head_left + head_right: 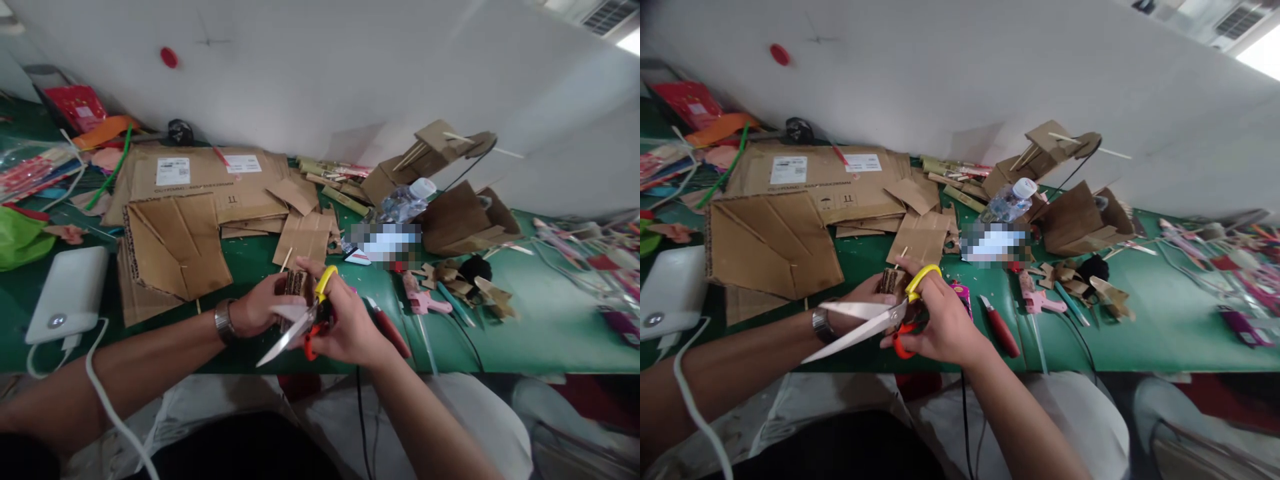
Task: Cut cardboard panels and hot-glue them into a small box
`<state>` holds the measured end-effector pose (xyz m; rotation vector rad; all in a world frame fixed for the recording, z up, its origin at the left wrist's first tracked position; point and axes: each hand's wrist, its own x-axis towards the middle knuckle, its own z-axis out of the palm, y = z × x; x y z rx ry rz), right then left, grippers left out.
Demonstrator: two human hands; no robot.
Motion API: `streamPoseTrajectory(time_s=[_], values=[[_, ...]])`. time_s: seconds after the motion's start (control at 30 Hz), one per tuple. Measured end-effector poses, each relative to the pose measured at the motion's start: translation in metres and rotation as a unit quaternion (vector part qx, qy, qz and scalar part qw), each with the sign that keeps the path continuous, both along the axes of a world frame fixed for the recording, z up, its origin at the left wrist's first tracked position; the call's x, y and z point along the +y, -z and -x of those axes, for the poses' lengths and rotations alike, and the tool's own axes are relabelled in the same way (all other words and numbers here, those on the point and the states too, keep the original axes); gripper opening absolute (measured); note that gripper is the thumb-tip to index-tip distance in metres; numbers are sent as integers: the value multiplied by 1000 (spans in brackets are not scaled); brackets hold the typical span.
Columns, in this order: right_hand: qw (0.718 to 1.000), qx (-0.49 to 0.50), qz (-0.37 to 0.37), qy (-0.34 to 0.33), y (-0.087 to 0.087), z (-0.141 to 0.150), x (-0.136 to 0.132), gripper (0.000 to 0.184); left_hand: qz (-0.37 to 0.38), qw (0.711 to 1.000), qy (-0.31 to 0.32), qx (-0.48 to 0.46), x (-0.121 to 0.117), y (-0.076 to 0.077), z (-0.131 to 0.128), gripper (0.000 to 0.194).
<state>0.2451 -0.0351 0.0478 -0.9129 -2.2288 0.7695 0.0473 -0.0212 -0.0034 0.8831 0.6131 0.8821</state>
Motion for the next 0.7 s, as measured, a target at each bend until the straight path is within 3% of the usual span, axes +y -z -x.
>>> streamPoseTrajectory(time_s=[0.07,0.2,0.27,0.33,0.4,0.5,0.7], values=[[998,47,33,37,1,-2,9,94,-1,1000,-30,2,7,5,2,57],[979,76,101,161,-2,-4,52,51,-53,987,-139,56,27,6,13,71],[967,-22,136,215,-8,-1,83,41,-163,950,-197,179,34,3,20,81],[943,-154,120,270,-15,6,117,36,-244,894,-226,301,37,-1,26,88],[931,-206,103,282,-18,16,149,34,-284,850,-231,378,37,-5,30,93],[927,-222,108,282,-13,33,190,39,-329,818,-213,422,36,-8,31,93],[927,-212,135,280,4,49,230,40,-339,822,-209,407,38,-7,32,88]])
